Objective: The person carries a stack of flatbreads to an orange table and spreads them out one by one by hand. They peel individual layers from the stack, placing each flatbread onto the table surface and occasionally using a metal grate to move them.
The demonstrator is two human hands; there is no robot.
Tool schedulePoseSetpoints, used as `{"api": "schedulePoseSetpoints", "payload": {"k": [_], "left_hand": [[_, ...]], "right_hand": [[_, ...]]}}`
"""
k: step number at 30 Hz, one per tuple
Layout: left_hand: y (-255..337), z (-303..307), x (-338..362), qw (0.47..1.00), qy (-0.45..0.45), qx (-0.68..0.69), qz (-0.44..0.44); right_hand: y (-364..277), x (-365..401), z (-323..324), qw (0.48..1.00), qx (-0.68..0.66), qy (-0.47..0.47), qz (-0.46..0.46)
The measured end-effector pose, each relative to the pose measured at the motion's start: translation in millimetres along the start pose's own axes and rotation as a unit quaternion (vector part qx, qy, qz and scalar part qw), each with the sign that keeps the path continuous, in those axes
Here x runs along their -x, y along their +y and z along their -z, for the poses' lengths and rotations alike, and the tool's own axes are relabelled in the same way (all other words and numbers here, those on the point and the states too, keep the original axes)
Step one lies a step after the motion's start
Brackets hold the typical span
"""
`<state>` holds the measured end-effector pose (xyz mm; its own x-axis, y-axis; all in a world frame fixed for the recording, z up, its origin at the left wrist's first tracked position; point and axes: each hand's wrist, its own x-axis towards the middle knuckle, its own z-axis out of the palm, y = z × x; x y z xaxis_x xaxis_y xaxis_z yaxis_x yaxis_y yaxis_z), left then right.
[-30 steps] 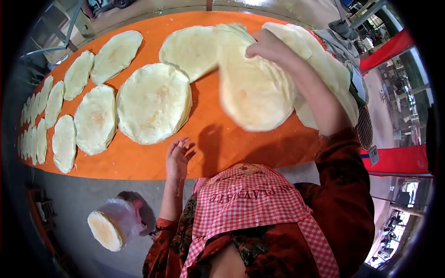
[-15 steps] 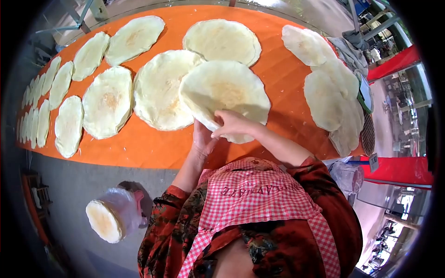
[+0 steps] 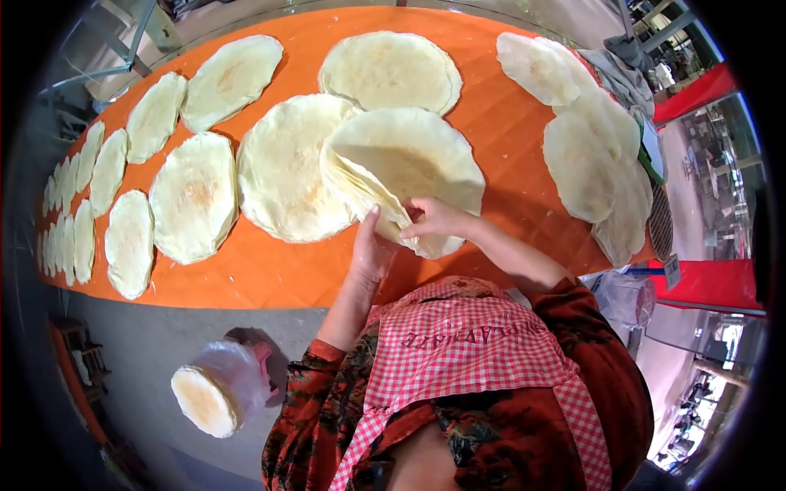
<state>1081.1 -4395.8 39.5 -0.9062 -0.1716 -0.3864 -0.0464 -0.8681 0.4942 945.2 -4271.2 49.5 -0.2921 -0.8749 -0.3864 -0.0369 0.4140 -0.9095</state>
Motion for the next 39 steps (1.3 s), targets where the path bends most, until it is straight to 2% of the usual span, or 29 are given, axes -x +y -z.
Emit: {"api": "schedulePoseSetpoints", "payload": {"k": [3, 4, 10, 13, 17, 19, 21, 22, 23, 25, 27, 28, 29, 30, 31, 32, 33, 35, 36, 37, 38, 39], "left_hand": [[2.1, -2.7, -4.5, 0.996, 0.08, -0.03, 0.012], [0.2, 0.4, -6.4, 0.997, 0.067, -0.024, 0.014], [0.3, 3.4, -6.6, 0.997, 0.052, -0.056, -0.001], [0.2, 0.1, -3.6, 0.993, 0.077, -0.084, 0.0], [0.9, -0.5, -5.0, 0.992, 0.083, -0.092, 0.008], [0.0, 1.7, -4.4, 0.992, 0.075, -0.097, 0.005], [-14.9, 26.5, -9.6, 0.993, 0.104, -0.052, 0.003], [-15.7, 30.5, -7.5, 0.998, 0.057, -0.033, 0.003], [-18.2, 30.7, -7.2, 0.998, 0.051, -0.04, -0.012], [-18.3, 24.3, -5.9, 0.99, 0.12, -0.065, -0.04], [-17.7, 34.4, -11.8, 0.977, 0.19, -0.072, -0.061], [-17.9, 36.7, -11.4, 0.976, 0.201, -0.053, -0.07], [-17.7, 39.2, -11.5, 0.973, 0.212, -0.033, -0.082], [-19.3, 50.8, -13.1, 0.973, 0.217, -0.031, -0.072], [-22.3, 67.1, -14.2, 0.972, 0.225, -0.03, -0.061], [-24.3, 79.7, -14.9, 0.975, 0.217, -0.009, -0.052], [-24.3, 77.1, -12.5, 0.975, 0.214, -0.014, -0.061], [-22.9, 65.1, -9.4, 0.974, 0.21, -0.021, -0.08], [-23.8, 61.9, -8.5, 0.979, 0.191, -0.015, -0.077], [-25.6, 58.9, -7.9, 0.981, 0.175, -0.01, -0.077], [-25.9, 55.1, -8.3, 0.983, 0.168, -0.004, -0.079], [-25.3, 52.9, -4.0, 0.982, 0.169, 0.002, -0.083]], "right_hand": [[1.5, -0.3, -1.8, 1.0, 0.013, -0.002, -0.014], [3.5, -2.1, -2.4, 0.999, 0.018, -0.001, -0.03], [10.1, -13.5, -12.0, 0.989, -0.118, 0.069, 0.054], [-26.7, -11.6, -8.0, 0.981, -0.177, 0.08, 0.0], [-47.1, -47.0, 1.1, 0.988, 0.058, 0.143, 0.013], [-45.3, -62.8, -3.7, 0.983, 0.084, 0.162, -0.009], [-42.6, -69.2, -3.6, 0.975, 0.097, 0.191, -0.051], [-43.4, -64.9, -6.8, 0.969, 0.129, 0.209, -0.023], [-44.8, -61.7, -13.3, 0.96, 0.163, 0.227, 0.003], [-49.5, -65.4, -16.6, 0.944, 0.27, 0.162, -0.101], [-39.1, -69.5, -11.8, 0.937, 0.279, 0.208, -0.02], [-31.4, -80.6, 1.9, 0.94, 0.257, 0.218, -0.048], [-18.3, -82.7, 24.6, 0.946, 0.18, 0.269, -0.03], [-37.0, -63.8, 69.3, 0.95, 0.214, 0.223, -0.031], [-4.9, -75.0, 118.0, 0.945, 0.228, 0.236, 0.012], [-58.1, -24.2, 157.0, 0.941, 0.187, 0.277, 0.053], [-71.6, -3.5, 202.7, 0.941, 0.14, 0.309, 0.005], [-81.1, 44.6, 288.2, 0.906, 0.183, 0.373, 0.081], [-45.7, 48.9, 355.5, 0.871, 0.265, 0.413, 0.006], [-25.7, 72.0, 402.8, 0.816, 0.357, 0.455, -0.018], [18.7, 87.4, 451.4, 0.776, 0.374, 0.508, -0.021], [42.5, 101.8, 485.1, 0.763, 0.41, 0.493, -0.09]]}}
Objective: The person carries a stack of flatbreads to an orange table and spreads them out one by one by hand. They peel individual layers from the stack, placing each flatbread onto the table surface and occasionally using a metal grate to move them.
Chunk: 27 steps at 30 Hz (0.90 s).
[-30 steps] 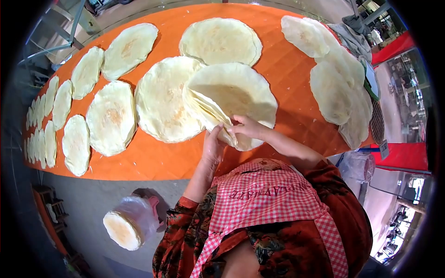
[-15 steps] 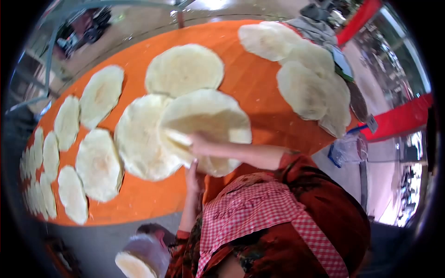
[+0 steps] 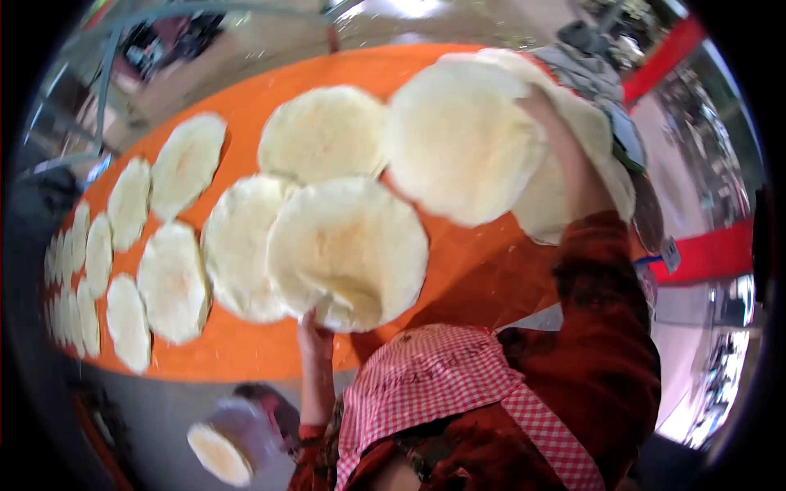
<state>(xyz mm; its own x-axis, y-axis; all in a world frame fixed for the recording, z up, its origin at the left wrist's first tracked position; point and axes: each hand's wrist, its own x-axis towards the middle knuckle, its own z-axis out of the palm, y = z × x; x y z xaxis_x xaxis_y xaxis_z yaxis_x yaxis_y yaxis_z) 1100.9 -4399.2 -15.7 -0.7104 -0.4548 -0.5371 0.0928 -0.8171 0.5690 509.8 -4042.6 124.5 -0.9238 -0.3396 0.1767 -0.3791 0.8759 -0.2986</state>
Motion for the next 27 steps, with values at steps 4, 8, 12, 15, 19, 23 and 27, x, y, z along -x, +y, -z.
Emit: {"api": "schedulePoseSetpoints", "payload": {"k": [4, 8, 12, 15, 19, 23, 27], "left_hand": [[8.6, -38.4, 13.5, 0.996, -0.069, 0.052, -0.009], [7.6, -58.0, 10.2, 0.99, -0.139, -0.003, -0.007], [15.4, -72.2, 14.8, 0.989, -0.121, -0.087, -0.019], [17.1, -67.8, 14.9, 0.987, -0.137, -0.079, -0.008], [17.4, -65.5, 14.5, 0.986, -0.132, -0.102, -0.016], [11.6, -64.6, 7.7, 0.99, -0.078, -0.117, -0.023], [12.3, -68.1, 5.2, 0.983, -0.009, -0.18, -0.041]], "right_hand": [[-77.8, 82.1, -39.3, 0.991, -0.072, 0.062, 0.095], [-273.0, 248.7, -73.7, 0.836, -0.389, -0.36, 0.142], [-339.5, 306.6, -108.9, 0.839, -0.385, -0.305, 0.234], [-350.8, 307.2, -121.7, 0.831, -0.443, -0.279, 0.185], [-356.3, 305.9, -113.0, 0.855, -0.368, -0.337, 0.14], [-372.0, 317.5, -104.0, 0.876, -0.352, -0.286, 0.163], [-375.5, 310.5, -101.7, 0.901, -0.274, -0.309, 0.135]]}}
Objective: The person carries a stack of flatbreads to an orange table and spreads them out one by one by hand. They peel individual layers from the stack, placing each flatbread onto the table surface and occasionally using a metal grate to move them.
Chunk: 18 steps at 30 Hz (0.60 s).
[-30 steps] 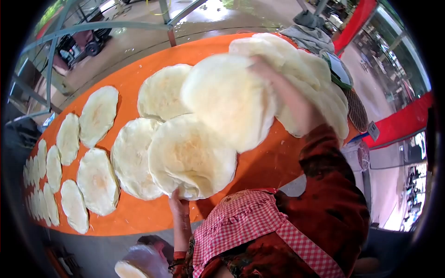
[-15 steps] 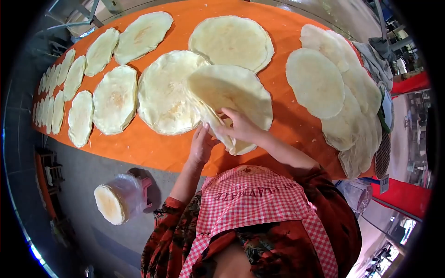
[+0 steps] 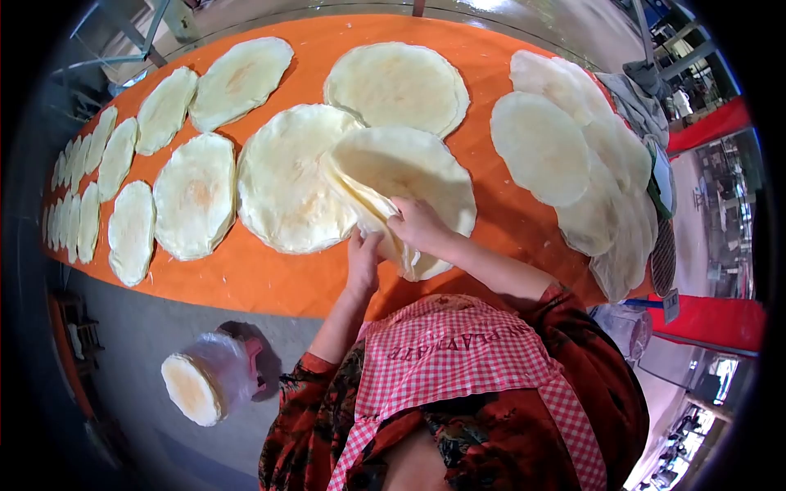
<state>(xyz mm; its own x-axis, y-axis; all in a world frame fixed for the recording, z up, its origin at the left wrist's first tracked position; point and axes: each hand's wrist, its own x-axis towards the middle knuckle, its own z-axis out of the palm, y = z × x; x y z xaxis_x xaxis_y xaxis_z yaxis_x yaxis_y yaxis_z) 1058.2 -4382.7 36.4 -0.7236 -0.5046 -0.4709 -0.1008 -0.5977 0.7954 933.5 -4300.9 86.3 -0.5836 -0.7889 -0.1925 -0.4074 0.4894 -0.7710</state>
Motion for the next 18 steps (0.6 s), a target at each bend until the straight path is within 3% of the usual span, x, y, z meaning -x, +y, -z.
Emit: {"api": "schedulePoseSetpoints", "payload": {"k": [3, 4, 5, 6, 7, 9, 11, 13, 14, 17, 18], "left_hand": [[-35.4, 31.0, -19.4, 0.994, 0.109, -0.001, 0.015], [-41.0, 35.2, -23.9, 0.989, 0.143, -0.009, 0.026], [-26.2, 19.6, -14.9, 0.988, 0.155, 0.022, -0.003], [-13.8, 20.7, -11.6, 0.995, 0.093, 0.023, 0.017], [-13.2, 18.5, -11.2, 0.991, 0.104, 0.081, -0.017], [-5.0, 27.7, -8.5, 0.99, 0.083, 0.111, -0.017], [-11.1, 37.6, -13.4, 0.984, 0.089, 0.152, 0.008], [-16.2, 40.0, -12.8, 0.983, 0.021, 0.179, 0.044], [-16.9, 27.2, -9.6, 0.983, 0.038, 0.175, 0.029], [-4.2, -8.8, -3.1, 0.979, 0.046, 0.197, 0.005], [-2.6, -11.4, -0.6, 0.977, 0.039, 0.211, 0.001]], "right_hand": [[8.7, -9.0, 0.4, 1.0, 0.007, 0.009, -0.015], [34.6, -24.4, -8.1, 0.999, -0.005, 0.03, 0.034], [54.8, -45.3, -2.8, 0.994, 0.036, 0.042, 0.09], [54.0, -64.7, 20.6, 0.993, 0.056, 0.057, 0.082], [53.6, -82.1, 48.5, 0.993, 0.072, 0.064, 0.073], [52.7, -117.6, 127.4, 0.989, -0.029, -0.122, 0.081], [16.1, -104.5, 173.8, 0.99, -0.009, -0.104, 0.096], [8.9, -87.8, 150.8, 0.985, -0.036, -0.111, 0.13], [6.0, -74.4, 132.4, 0.982, -0.05, -0.118, 0.142], [9.5, -49.2, 71.1, 0.957, -0.133, -0.253, 0.056], [18.5, -47.5, 51.3, 0.953, -0.148, -0.258, 0.059]]}}
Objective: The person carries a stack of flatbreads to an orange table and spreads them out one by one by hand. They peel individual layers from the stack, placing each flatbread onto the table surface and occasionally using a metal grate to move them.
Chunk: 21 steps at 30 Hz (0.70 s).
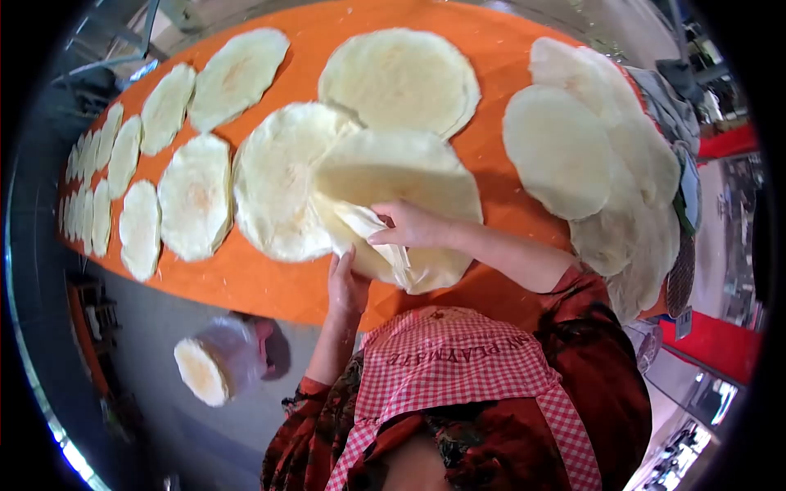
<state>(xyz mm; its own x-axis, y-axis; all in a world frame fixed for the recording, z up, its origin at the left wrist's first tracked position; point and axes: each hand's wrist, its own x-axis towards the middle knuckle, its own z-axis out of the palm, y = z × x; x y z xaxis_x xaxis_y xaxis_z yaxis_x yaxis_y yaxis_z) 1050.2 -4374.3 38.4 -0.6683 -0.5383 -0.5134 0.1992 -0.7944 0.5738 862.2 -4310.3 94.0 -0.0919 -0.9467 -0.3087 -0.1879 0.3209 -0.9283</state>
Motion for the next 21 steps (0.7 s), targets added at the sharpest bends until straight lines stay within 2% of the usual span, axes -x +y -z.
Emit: {"api": "schedulePoseSetpoints", "payload": {"k": [5, 11, 14, 16, 17, 20, 21], "left_hand": [[7.9, -0.2, 10.4, 0.998, -0.02, -0.062, 0.0], [3.1, 3.4, 7.6, 0.992, -0.037, -0.121, -0.01], [4.3, 5.3, 6.7, 0.994, -0.046, -0.097, -0.002], [7.3, 7.2, 5.3, 0.998, -0.053, -0.034, 0.018], [7.1, 5.9, 5.1, 0.996, -0.032, -0.082, 0.011], [5.4, -4.8, 6.7, 0.97, 0.034, -0.237, -0.031], [-5.4, 14.9, 3.0, 0.972, 0.064, -0.22, -0.051]], "right_hand": [[34.7, -5.3, -39.1, 0.992, -0.125, -0.013, 0.008], [31.7, -3.0, -38.3, 0.966, -0.248, -0.009, -0.066], [48.4, -8.0, -49.6, 0.958, -0.276, 0.059, -0.047], [45.9, -7.1, -46.8, 0.989, -0.105, 0.099, -0.034], [44.6, -7.1, -45.4, 0.992, -0.019, 0.118, -0.028], [52.9, -15.6, -72.9, 0.98, -0.005, 0.196, 0.022], [35.9, -10.7, -68.7, 0.983, 0.029, 0.18, -0.026]]}}
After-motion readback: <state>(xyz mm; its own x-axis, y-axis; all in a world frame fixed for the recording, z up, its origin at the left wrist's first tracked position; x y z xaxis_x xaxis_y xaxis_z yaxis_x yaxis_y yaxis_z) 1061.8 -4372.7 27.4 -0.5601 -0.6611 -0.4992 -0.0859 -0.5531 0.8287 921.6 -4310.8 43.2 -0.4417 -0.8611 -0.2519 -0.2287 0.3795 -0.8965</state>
